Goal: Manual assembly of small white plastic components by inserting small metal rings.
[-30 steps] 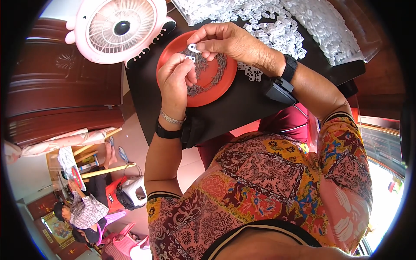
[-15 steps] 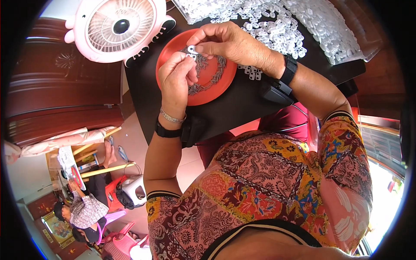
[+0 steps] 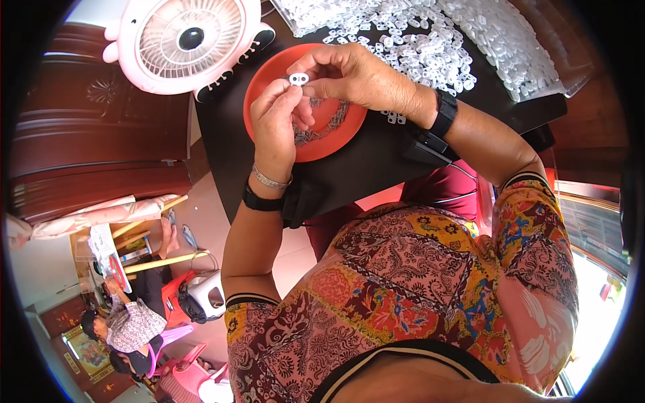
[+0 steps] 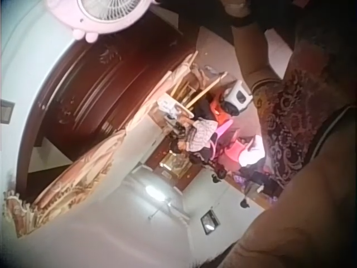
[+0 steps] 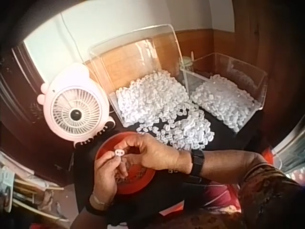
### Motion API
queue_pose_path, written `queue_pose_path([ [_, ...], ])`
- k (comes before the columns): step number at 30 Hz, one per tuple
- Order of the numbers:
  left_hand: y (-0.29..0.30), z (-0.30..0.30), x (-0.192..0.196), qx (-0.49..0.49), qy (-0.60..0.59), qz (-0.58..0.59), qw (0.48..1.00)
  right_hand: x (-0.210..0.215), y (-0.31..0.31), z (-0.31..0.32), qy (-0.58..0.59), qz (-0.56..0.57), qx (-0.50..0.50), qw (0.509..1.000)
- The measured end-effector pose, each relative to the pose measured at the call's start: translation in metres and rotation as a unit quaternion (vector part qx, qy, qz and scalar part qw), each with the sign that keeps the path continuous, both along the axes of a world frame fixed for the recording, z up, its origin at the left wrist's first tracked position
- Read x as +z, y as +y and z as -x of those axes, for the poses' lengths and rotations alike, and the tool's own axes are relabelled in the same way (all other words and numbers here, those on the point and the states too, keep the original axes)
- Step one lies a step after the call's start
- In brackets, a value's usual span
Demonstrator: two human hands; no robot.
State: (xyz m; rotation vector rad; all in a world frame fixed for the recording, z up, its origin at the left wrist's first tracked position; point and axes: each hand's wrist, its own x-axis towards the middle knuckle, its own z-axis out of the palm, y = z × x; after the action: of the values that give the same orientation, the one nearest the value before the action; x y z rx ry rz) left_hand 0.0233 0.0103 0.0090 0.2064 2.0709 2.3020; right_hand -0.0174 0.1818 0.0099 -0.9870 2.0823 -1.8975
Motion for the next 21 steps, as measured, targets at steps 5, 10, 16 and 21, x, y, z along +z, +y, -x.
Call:
queue_pose_path([
  [5,-0.002,-0.001,0.005,-0.01,-0.02,0.008,1.0,0.002,0.001,0.0,0.025,-0.041,0.01,0.999],
  [10,0.0,-0.002,0.006,-0.009,-0.028,0.009,1.0,0.007,0.0,-0.007,0.103,-0.098,-0.019,0.99],
  [16,0.004,-0.003,0.001,-0.01,-0.051,0.0,0.999,-0.007,-0.007,-0.004,0.321,-0.16,-0.107,0.927],
  [21,0.001,-0.002,0.001,-0.026,-0.046,-0.043,0.998,-0.005,-0.005,-0.005,0.303,-0.145,-0.099,0.936],
])
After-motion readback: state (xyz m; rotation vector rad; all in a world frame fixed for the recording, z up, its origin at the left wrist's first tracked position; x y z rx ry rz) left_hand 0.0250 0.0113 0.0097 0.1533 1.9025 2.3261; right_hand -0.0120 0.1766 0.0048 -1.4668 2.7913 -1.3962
